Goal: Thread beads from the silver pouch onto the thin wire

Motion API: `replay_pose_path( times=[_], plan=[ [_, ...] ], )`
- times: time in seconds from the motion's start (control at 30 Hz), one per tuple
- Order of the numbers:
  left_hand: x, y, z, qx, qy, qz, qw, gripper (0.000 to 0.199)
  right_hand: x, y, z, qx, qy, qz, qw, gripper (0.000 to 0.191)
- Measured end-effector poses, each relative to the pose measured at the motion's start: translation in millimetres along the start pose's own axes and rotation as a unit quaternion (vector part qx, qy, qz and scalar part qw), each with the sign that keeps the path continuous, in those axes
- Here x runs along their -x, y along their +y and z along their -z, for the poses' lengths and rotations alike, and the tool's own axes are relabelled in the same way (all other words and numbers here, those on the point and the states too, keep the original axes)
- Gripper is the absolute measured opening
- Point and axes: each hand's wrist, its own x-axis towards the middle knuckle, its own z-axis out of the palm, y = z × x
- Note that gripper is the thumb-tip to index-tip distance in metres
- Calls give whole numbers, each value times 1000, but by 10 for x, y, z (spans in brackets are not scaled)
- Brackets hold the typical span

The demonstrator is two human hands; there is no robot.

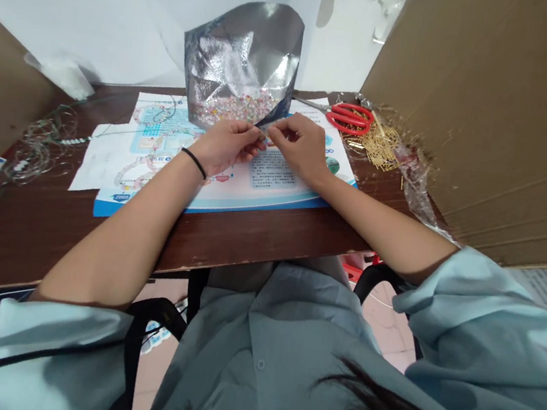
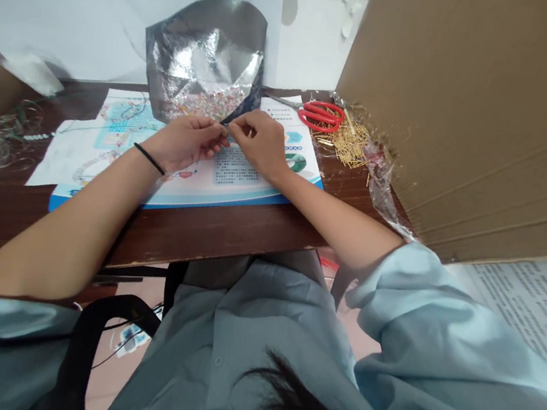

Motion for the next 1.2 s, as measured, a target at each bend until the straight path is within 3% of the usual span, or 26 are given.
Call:
replay_pose_path(
  times=[0.13, 0.37, 0.6, 0.87, 1.07, 1.2],
  plan=[
    [-27, -4, -22, -2, 5, 5, 1000, 22, 11, -53, 22, 20, -23, 1, 1000, 17],
    [-47, -33, -52, -42, 23, -15, 999, 26, 19, 38, -35, 11, -5, 25, 1000, 24],
    [25, 30, -81, -28, 26, 6, 999, 26, 44, 63, -52, 4, -1, 48, 999, 18],
    [4, -32, -8, -25, 25, -16, 999, 7, 23, 91, -45, -21, 9, 10, 1000, 19],
    [21, -35, 16, -41, 24, -28, 998, 13, 26, 87, -43, -39, 7, 10, 999, 21],
    [16, -40, 22, 0, 14, -27, 1000, 14, 25, 99, -68, -65, 20, 20, 998, 23]
  ],
)
